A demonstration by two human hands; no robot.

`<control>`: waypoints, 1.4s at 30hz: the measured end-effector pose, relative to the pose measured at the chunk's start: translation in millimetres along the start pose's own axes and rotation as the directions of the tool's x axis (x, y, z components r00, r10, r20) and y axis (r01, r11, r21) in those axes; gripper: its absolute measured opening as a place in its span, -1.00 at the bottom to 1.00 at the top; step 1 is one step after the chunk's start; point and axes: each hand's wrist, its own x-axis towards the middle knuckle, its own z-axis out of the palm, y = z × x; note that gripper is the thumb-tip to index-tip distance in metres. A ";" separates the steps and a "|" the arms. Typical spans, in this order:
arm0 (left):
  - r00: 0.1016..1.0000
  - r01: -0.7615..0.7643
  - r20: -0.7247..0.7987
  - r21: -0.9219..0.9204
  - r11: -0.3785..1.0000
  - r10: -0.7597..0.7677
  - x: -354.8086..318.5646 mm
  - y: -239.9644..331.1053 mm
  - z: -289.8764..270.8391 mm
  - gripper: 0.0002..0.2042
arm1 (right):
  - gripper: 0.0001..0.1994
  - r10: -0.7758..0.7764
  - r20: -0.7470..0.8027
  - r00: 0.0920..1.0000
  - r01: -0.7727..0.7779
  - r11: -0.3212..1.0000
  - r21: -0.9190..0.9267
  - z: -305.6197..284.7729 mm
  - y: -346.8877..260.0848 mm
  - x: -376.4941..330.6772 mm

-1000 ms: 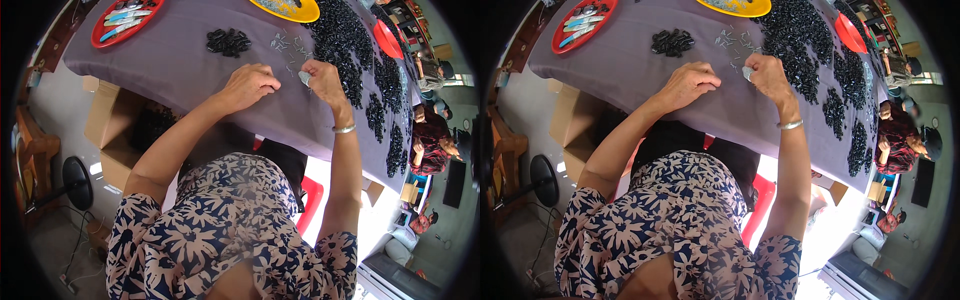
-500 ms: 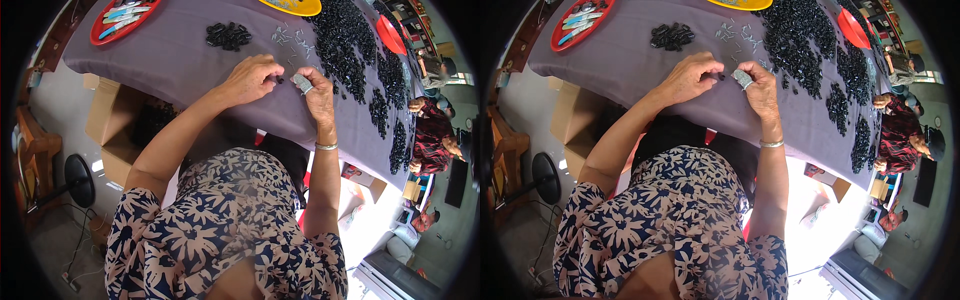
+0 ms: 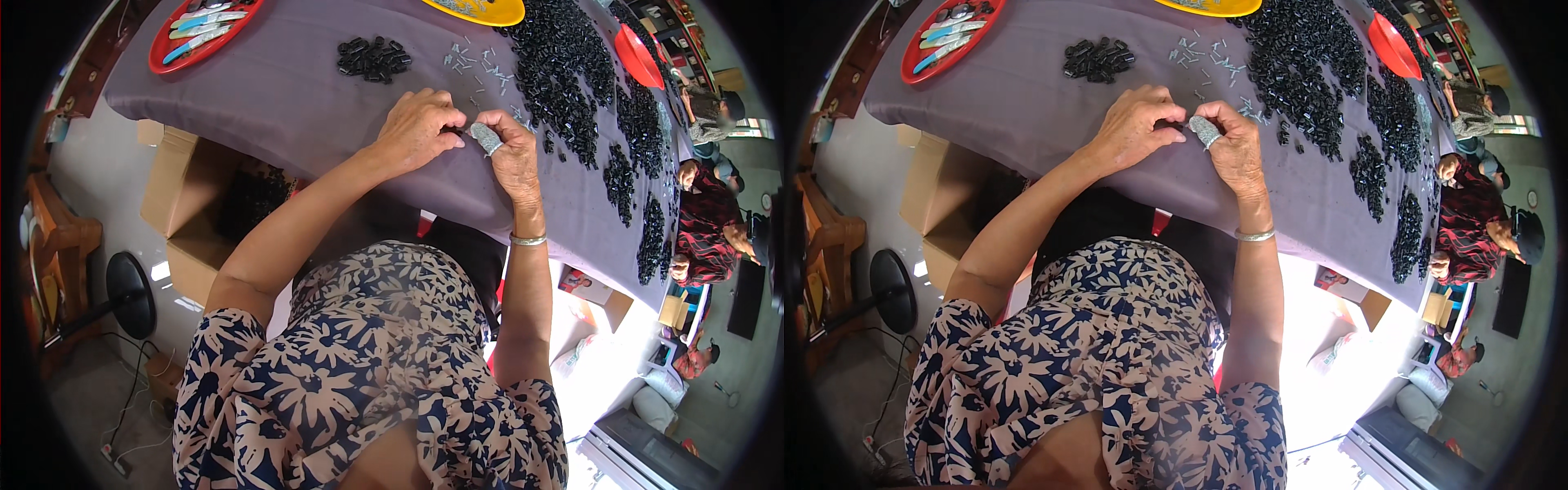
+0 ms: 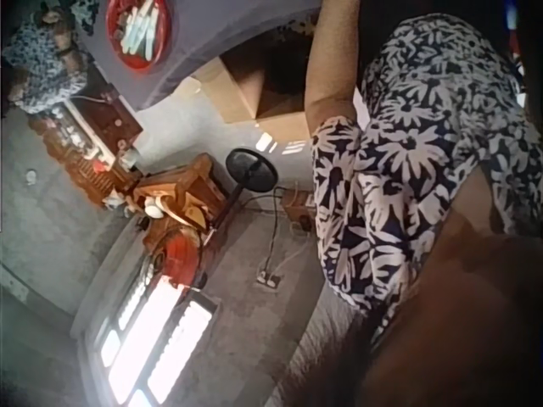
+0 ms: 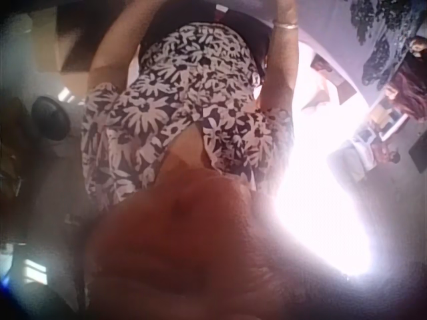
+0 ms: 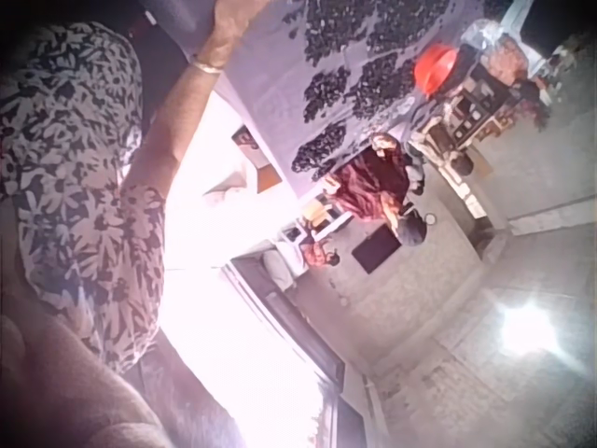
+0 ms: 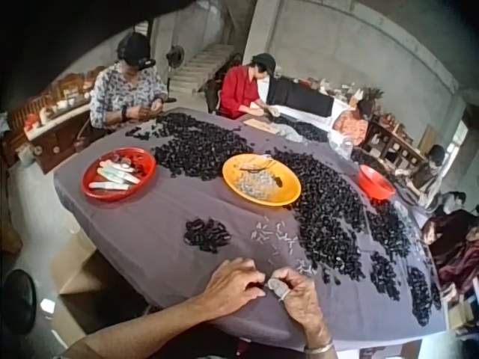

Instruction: Assembling small plastic components by inserting metal pins into them at a table.

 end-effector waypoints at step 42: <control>0.988 0.065 0.146 -0.121 0.991 -0.047 6.8 -7.3 -10.9 -0.87 | -0.91 -0.134 -0.020 0.991 0.108 0.873 -0.476 26.4 -39.9 -0.8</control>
